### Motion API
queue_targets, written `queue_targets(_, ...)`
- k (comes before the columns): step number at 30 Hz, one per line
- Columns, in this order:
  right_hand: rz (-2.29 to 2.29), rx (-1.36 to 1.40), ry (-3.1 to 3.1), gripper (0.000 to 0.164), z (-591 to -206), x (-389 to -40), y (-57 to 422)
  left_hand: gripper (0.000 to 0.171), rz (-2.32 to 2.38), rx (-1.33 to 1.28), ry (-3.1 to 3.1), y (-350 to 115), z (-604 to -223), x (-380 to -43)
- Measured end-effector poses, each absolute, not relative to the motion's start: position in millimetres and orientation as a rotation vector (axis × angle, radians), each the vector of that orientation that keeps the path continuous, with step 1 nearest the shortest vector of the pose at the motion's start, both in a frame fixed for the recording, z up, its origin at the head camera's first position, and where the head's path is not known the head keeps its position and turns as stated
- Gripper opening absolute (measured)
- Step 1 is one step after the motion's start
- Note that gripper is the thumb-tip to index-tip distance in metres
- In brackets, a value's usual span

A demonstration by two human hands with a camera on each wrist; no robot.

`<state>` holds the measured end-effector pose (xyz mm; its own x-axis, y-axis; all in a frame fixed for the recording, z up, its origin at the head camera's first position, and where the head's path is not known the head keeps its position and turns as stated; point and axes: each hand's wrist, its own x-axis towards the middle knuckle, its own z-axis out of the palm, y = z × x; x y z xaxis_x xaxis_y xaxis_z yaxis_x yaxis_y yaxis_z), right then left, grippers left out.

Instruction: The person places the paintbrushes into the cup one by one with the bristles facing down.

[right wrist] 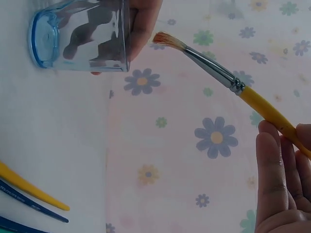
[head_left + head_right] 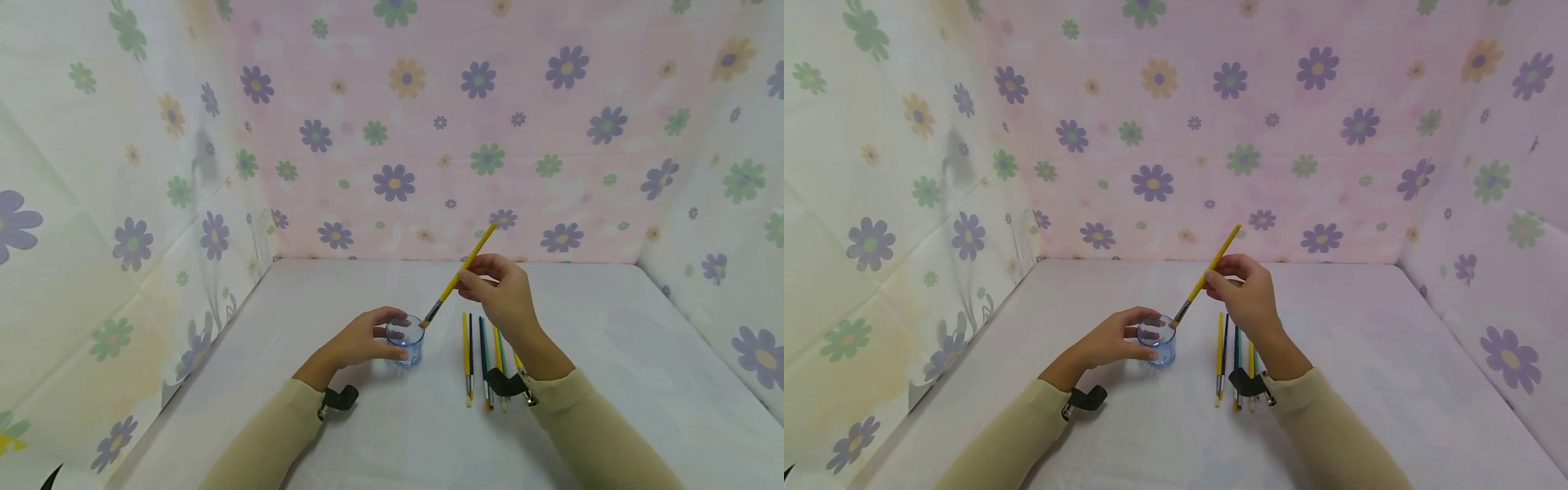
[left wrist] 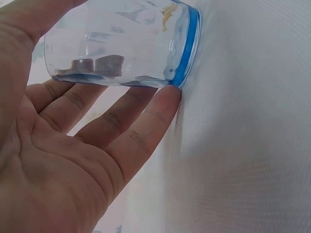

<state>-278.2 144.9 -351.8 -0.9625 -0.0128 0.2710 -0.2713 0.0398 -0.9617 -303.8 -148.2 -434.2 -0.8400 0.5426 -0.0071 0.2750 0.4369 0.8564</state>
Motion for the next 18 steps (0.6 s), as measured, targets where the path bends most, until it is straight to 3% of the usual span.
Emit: queue_targets(18, 1.976, 0.398, -2.225, 0.031, -372.6, -271.9, 112.5, 0.081, 1.373, 0.674, 2.417, -146.9, -433.2, -301.7)
